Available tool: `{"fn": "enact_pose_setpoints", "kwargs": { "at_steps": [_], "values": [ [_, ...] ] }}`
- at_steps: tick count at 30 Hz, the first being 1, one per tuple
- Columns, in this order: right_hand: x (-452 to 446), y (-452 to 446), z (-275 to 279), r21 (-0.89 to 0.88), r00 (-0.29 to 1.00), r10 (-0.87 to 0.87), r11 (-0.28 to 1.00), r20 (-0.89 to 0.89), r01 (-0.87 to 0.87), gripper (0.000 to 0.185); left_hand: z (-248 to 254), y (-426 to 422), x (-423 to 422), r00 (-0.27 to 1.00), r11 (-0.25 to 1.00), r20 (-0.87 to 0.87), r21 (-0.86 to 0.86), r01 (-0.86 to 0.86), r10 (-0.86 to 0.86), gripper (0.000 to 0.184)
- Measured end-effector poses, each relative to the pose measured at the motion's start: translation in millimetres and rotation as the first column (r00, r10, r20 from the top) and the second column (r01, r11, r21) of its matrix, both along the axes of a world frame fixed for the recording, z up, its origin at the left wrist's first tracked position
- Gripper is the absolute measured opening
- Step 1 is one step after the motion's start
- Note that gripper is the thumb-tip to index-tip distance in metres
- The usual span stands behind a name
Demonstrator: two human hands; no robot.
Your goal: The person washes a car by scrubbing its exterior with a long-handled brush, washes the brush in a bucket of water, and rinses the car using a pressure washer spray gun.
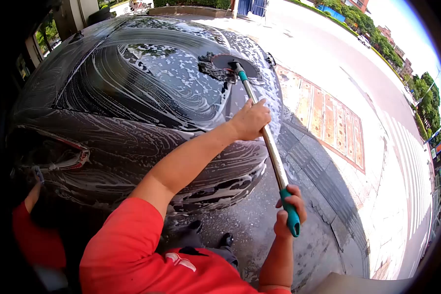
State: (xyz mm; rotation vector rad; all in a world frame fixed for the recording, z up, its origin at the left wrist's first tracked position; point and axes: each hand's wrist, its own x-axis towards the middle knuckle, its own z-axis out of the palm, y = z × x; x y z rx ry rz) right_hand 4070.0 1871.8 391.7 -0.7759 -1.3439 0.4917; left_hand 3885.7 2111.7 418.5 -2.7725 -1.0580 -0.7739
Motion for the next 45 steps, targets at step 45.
{"fn": "enact_pose_setpoints", "kwargs": {
  "at_steps": [45],
  "values": [
    [208,-197,-46,-0.049,0.889,0.394,0.908,-0.234,-0.416,0.046,-10,-207,78,0.977,0.989,0.162,0.069,0.132,-0.142,0.028]
  ]
}}
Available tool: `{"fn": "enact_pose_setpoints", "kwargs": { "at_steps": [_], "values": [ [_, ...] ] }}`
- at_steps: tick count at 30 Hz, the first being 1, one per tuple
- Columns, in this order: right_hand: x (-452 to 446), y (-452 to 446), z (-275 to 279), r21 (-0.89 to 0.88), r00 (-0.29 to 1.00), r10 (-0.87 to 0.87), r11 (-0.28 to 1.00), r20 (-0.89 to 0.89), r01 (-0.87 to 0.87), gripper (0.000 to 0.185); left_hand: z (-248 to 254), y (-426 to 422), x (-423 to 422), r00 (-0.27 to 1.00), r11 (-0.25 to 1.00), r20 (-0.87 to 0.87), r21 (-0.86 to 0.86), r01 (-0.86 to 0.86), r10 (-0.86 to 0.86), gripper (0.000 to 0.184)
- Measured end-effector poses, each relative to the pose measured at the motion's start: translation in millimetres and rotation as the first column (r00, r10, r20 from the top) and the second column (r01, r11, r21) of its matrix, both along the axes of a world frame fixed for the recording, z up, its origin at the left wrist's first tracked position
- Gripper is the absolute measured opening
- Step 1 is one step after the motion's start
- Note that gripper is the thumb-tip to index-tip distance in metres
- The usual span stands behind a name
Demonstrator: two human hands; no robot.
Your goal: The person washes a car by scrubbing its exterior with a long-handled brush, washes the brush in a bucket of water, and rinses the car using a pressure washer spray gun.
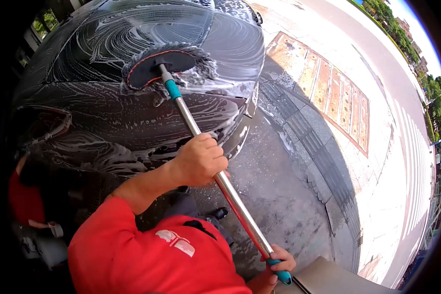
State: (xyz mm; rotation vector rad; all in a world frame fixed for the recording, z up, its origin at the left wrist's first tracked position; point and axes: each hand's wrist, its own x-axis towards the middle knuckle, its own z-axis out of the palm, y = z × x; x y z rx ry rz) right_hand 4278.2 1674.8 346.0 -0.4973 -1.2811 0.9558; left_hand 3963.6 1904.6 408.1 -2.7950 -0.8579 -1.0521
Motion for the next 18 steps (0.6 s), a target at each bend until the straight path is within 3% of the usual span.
{"fn": "enact_pose_setpoints", "kwargs": {
  "at_steps": [5,8,11,15,18],
  "values": [
    [-44,76,-53,-0.132,0.896,0.426,0.888,-0.126,-0.441,0.04,11,-24,-72,0.927,0.93,-0.1,0.112,-0.35,0.361,0.035],
    [-50,140,-32,-0.136,0.776,0.606,0.766,-0.175,-0.629,0.041,14,-19,-79,0.848,0.843,-0.089,0.201,-0.499,0.523,0.036],
    [-8,180,-12,-0.115,0.784,0.616,0.776,-0.074,-0.62,0.043,12,2,-46,0.831,0.819,-0.041,0.203,-0.537,0.555,0.036],
    [108,203,-36,-0.222,0.844,0.473,0.821,-0.252,-0.527,0.045,-20,46,62,0.864,0.851,0.02,0.162,-0.499,0.503,0.036],
    [213,197,-63,-0.263,0.892,0.238,0.898,-0.383,-0.353,0.04,-47,77,165,0.919,0.918,0.022,0.038,-0.395,0.395,0.035]
  ]
}}
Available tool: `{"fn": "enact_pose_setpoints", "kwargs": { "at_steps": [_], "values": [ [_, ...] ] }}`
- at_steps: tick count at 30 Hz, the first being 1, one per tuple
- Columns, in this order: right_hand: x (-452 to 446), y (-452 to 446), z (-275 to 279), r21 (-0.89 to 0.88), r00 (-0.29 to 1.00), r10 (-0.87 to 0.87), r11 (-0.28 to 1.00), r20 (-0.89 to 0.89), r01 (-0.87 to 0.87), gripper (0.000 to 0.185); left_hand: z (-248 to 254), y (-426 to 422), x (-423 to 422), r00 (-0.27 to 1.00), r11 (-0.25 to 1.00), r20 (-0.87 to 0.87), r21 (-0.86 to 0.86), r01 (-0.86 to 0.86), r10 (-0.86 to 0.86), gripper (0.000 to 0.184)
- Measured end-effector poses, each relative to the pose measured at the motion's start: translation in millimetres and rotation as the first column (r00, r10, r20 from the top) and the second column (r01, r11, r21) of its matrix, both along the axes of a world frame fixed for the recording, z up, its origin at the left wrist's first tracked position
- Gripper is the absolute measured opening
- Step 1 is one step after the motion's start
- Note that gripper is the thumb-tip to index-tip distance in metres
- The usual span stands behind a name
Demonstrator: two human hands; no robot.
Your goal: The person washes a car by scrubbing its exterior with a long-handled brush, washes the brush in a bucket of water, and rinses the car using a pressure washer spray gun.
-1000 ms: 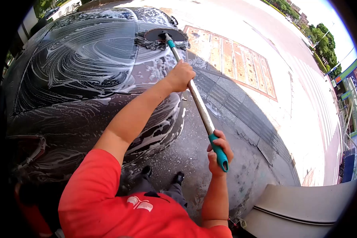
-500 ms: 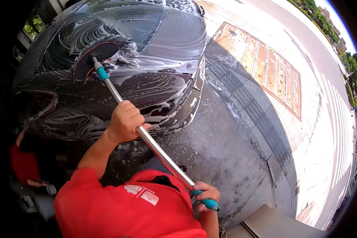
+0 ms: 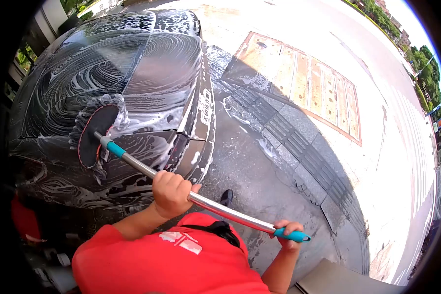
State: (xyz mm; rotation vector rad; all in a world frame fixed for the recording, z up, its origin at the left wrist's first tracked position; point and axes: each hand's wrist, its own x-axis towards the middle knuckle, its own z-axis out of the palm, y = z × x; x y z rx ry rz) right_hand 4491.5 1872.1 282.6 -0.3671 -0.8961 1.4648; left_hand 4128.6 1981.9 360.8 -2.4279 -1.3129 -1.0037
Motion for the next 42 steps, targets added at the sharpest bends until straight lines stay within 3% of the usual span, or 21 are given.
{"fn": "enact_pose_setpoints", "kwargs": {
  "at_steps": [2,4,10,13,16,20,22,24,26,28,30,33,36,40,42],
  "values": [
    [62,1,7,-0.021,0.999,-0.036,0.999,0.014,0.036,0.036,-9,26,66,0.995,0.994,0.024,-0.046,0.103,-0.102,0.032],
    [96,6,24,-0.046,0.983,-0.181,0.982,0.011,0.181,0.034,-17,53,113,0.978,0.975,0.031,-0.08,0.207,-0.205,0.025],
    [145,125,32,0.021,0.979,-0.202,0.979,-0.02,0.202,0.035,-9,162,168,0.97,0.97,-0.058,-0.075,0.232,-0.236,0.016],
    [152,218,35,0.049,0.993,-0.118,0.992,-0.02,0.119,0.036,-4,235,168,0.976,0.976,-0.023,-0.047,0.214,-0.215,0.018],
    [151,306,29,0.05,0.997,-0.052,0.998,0.063,0.049,0.041,3,305,152,0.988,0.981,-0.052,-0.14,0.134,-0.143,0.021],
    [132,413,30,0.3,0.957,0.058,0.943,0.285,-0.147,0.053,14,375,116,0.984,0.989,-0.176,-0.144,-0.022,-0.004,0.016],
    [117,458,50,0.471,0.898,0.037,0.841,0.439,-0.265,0.052,18,401,96,0.988,0.998,-0.151,-0.054,-0.017,0.009,0.031],
    [101,494,70,0.513,0.874,0.013,0.806,0.486,-0.297,0.05,29,420,83,0.989,0.997,-0.145,-0.061,-0.038,0.029,0.033],
    [87,535,90,0.615,0.884,-0.046,0.735,0.465,-0.285,0.048,38,450,79,0.99,0.996,-0.131,-0.066,-0.061,0.052,0.035],
    [80,573,95,0.445,0.923,0.077,0.859,0.378,-0.254,0.045,40,482,71,0.989,0.992,-0.124,-0.085,-0.095,0.084,0.038],
    [84,626,100,0.471,0.921,-0.014,0.862,0.389,-0.186,0.047,45,522,72,0.987,0.991,-0.126,-0.08,-0.106,0.095,0.033],
    [92,708,108,0.543,0.933,-0.082,0.83,0.35,-0.131,0.047,47,591,75,0.986,0.981,-0.12,-0.142,-0.133,0.117,0.02],
    [97,789,120,0.602,0.947,-0.1,0.79,0.306,-0.112,0.049,52,667,82,0.984,0.98,-0.113,-0.127,-0.155,0.141,0.021],
    [92,869,133,0.691,0.922,-0.257,0.722,0.289,-0.015,0.049,53,770,86,0.993,0.974,-0.088,-0.208,-0.091,0.074,0.022],
    [77,901,138,0.774,0.888,-0.375,0.633,0.268,0.034,0.049,51,818,79,0.995,0.982,-0.068,-0.169,-0.079,0.068,0.021]
  ]
}}
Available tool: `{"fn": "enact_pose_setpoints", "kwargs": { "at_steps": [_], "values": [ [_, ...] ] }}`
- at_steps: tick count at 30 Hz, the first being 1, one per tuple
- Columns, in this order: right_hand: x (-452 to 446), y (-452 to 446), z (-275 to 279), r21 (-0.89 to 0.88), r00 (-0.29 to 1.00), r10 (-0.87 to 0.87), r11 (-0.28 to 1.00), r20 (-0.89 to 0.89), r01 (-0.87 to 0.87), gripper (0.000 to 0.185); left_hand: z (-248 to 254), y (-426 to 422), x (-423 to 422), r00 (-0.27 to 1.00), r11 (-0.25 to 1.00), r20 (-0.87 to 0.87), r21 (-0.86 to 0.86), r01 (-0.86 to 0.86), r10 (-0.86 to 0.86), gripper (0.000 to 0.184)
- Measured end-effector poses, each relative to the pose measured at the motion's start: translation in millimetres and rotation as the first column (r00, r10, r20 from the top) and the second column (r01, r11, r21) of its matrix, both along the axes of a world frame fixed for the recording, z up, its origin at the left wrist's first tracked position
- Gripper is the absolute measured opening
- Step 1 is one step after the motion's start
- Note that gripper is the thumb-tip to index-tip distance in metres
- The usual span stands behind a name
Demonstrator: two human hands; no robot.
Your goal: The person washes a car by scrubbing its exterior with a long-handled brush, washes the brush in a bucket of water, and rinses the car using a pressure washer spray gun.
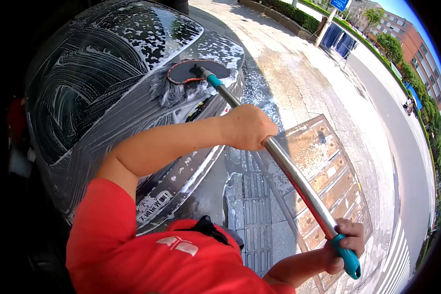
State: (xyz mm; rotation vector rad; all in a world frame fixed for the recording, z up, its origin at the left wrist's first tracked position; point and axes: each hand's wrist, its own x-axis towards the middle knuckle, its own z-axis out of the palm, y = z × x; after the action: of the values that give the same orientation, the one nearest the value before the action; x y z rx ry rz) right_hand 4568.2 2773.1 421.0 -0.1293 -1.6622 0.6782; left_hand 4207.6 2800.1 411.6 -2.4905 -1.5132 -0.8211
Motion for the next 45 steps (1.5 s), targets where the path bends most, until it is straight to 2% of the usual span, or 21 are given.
{"fn": "enact_pose_setpoints", "kwargs": {
  "at_steps": [4,9,11,13,15,17,21,23,26,29,30,31,32,33,34,36,38,40,42,44,45],
  "values": [
    [-51,65,-8,0.17,0.997,0.023,0.985,0.068,-0.035,0.051,-13,63,-49,0.999,1.0,-0.032,0.027,0.001,0.0,0.019],
    [-115,214,-48,0.202,0.887,0.446,0.864,0.118,-0.461,0.054,-13,95,-112,0.967,0.97,-0.085,0.063,-0.235,0.239,0.015],
    [-157,258,-85,0.047,0.809,0.586,0.808,0.044,-0.587,0.052,-19,99,-139,0.922,0.928,-0.106,0.053,-0.368,0.371,0.021],
    [-212,301,-95,-0.011,0.601,0.776,0.614,0.192,-0.789,0.044,-17,96,-169,0.82,0.828,-0.132,0.027,-0.559,0.558,0.034],
    [-264,330,-122,-0.104,0.493,0.829,0.533,0.263,-0.84,0.043,-26,97,-204,0.692,0.712,-0.21,0.034,-0.701,0.691,0.037],
    [-297,362,-146,-0.35,0.337,0.926,0.376,0.168,-0.858,0.043,-32,111,-226,0.579,0.607,-0.323,-0.018,-0.794,0.748,0.036],
    [-298,451,-136,-0.422,0.236,0.969,0.245,0.073,-0.873,0.047,-28,175,-204,0.5,0.506,-0.366,-0.088,-0.858,0.785,0.035],
    [-289,519,-137,-0.306,0.223,0.96,0.266,0.169,-0.914,0.051,-37,223,-173,0.484,0.498,-0.31,-0.039,-0.866,0.818,0.035],
    [-265,626,-158,-0.317,0.158,0.969,0.213,0.192,-0.924,0.054,-61,303,-121,0.45,0.453,-0.145,-0.011,-0.891,0.881,0.036],
    [-232,717,-198,-0.542,0.105,0.979,-0.006,-0.173,-0.84,0.053,-89,393,-88,0.379,0.384,-0.066,0.099,-0.918,0.923,0.024],
    [-216,743,-210,-0.619,0.237,0.924,-0.001,-0.301,-0.786,0.048,-93,426,-84,0.382,0.385,-0.046,0.083,-0.919,0.923,0.022],
    [-212,771,-212,-0.618,0.267,0.901,-0.002,-0.342,-0.786,0.032,-99,459,-83,0.422,0.421,-0.013,0.098,-0.902,0.907,0.021],
    [-201,809,-239,-0.628,0.273,0.869,-0.055,-0.413,-0.776,0.034,-110,491,-83,0.454,0.45,0.018,0.095,-0.888,0.891,0.021],
    [-199,835,-230,-0.603,0.259,0.879,-0.039,-0.4,-0.797,0.037,-114,519,-84,0.493,0.486,0.043,0.116,-0.866,0.869,0.018],
    [-195,864,-232,-0.583,0.284,0.888,0.023,-0.361,-0.812,0.038,-116,546,-89,0.459,0.45,0.055,0.126,-0.884,0.887,0.018],
    [-203,915,-235,-0.589,0.307,0.88,0.04,-0.361,-0.807,0.04,-125,596,-103,0.539,0.531,0.038,0.131,-0.837,0.841,0.022],
    [-222,959,-227,-0.62,0.362,0.869,0.083,-0.338,-0.78,0.039,-123,643,-129,0.54,0.528,0.041,0.159,-0.834,0.841,0.021],
    [-259,1002,-227,-0.61,0.319,0.875,0.035,-0.365,-0.792,0.036,-128,685,-162,0.522,0.504,0.054,0.193,-0.842,0.851,0.02],
    [-314,1039,-223,-0.586,0.222,0.919,-0.012,-0.326,-0.811,0.035,-132,721,-207,0.545,0.539,-0.043,0.228,-0.81,0.837,0.018],
    [-367,1072,-228,-0.604,0.211,0.901,-0.068,-0.379,-0.794,0.045,-139,751,-261,0.501,0.494,-0.043,0.256,-0.831,0.864,0.018],
    [-394,1088,-230,-0.605,0.106,0.9,-0.193,-0.423,-0.773,0.059,-145,763,-284,0.5,0.493,-0.049,0.271,-0.827,0.865,0.017]
  ]
}}
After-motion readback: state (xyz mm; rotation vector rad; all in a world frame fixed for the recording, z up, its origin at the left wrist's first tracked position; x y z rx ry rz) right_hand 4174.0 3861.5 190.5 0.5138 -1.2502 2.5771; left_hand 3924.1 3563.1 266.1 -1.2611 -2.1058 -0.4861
